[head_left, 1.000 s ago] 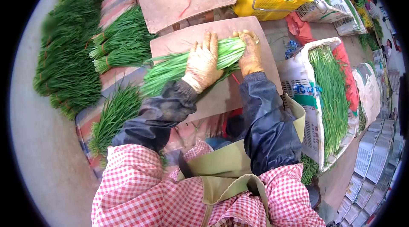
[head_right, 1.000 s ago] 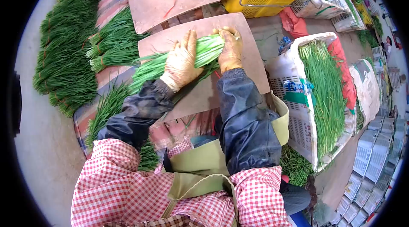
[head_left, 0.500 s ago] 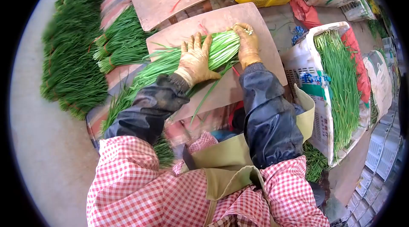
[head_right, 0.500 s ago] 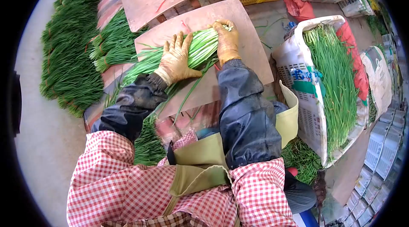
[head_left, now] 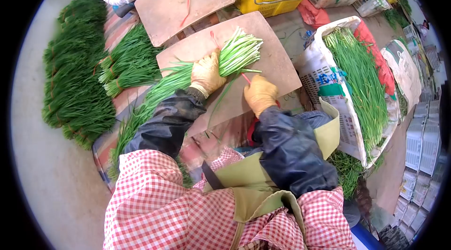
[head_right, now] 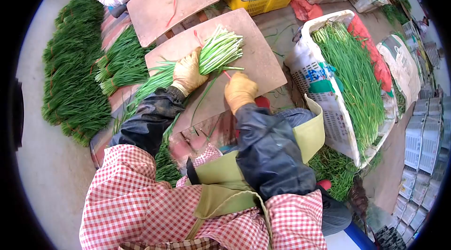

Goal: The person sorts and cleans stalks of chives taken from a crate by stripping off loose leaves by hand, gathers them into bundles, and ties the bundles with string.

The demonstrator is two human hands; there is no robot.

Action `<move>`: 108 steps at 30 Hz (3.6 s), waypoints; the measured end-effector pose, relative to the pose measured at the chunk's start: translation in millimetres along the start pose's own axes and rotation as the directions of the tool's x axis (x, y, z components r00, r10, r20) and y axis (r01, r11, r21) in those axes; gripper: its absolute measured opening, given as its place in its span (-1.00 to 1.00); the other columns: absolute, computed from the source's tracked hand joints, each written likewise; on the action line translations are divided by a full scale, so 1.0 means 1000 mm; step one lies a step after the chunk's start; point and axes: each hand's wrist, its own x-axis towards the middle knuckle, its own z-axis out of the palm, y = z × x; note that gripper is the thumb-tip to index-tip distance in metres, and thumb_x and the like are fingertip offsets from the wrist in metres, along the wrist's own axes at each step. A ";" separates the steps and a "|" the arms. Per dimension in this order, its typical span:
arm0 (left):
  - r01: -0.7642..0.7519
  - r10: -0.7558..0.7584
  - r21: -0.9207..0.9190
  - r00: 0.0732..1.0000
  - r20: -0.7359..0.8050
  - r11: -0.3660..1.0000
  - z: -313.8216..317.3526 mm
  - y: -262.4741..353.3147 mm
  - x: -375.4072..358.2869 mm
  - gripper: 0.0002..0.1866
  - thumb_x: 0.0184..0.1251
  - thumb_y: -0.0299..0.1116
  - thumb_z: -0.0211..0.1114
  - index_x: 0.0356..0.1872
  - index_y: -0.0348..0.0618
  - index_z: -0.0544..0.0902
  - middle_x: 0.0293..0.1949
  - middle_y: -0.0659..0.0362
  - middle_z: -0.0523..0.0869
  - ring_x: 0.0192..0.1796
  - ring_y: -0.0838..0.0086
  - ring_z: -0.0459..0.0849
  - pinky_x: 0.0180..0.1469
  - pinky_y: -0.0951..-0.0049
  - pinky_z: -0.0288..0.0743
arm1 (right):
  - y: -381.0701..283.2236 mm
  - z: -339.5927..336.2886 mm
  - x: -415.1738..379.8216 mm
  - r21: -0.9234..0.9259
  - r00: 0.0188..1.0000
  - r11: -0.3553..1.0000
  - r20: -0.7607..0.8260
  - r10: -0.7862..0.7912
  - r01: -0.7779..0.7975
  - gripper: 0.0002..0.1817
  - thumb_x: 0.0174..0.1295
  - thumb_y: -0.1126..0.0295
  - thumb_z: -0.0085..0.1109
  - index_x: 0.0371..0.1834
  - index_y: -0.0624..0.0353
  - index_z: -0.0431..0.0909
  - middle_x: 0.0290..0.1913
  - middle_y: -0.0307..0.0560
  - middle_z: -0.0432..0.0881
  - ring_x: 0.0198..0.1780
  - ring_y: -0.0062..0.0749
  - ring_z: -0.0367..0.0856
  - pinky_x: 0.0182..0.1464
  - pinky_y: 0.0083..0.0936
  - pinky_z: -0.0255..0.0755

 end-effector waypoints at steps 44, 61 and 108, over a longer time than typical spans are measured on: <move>-0.742 0.727 -0.178 0.670 -0.150 0.647 -0.052 0.318 0.087 -0.49 0.23 -0.33 0.33 0.21 -0.24 0.49 0.16 -0.06 0.59 0.23 0.13 0.54 0.29 0.26 0.39 | 0.384 -0.028 -0.244 0.042 0.995 0.994 -0.008 0.100 -0.099 -0.78 0.08 0.32 0.07 -0.43 0.16 0.69 -0.38 0.01 0.71 -0.30 -0.05 0.72 -0.33 -0.19 0.58; -0.941 0.886 -0.267 0.068 0.458 0.210 0.141 0.540 0.037 -0.42 0.25 -0.24 0.25 0.30 -0.15 0.40 0.25 -0.05 0.50 0.28 0.08 0.45 0.35 0.18 0.27 | 0.392 -0.026 -0.314 0.195 0.992 0.981 0.129 -0.015 -0.011 -0.79 0.11 0.20 0.17 -0.44 0.11 0.60 -0.47 -0.06 0.66 -0.41 -0.15 0.69 -0.42 -0.27 0.52; -0.981 0.935 -0.113 -0.110 -0.338 -0.156 -0.201 0.429 -0.095 -0.87 0.28 -0.38 0.21 -0.32 -0.24 0.60 -0.34 0.13 0.65 -0.25 0.35 0.61 -0.19 0.37 0.52 | 0.354 -0.226 -0.392 0.351 0.138 0.821 -0.936 0.325 0.450 -0.89 0.30 0.46 0.13 -0.33 0.25 0.60 -0.46 -0.19 0.60 -0.54 -0.61 0.44 -0.53 -0.62 0.31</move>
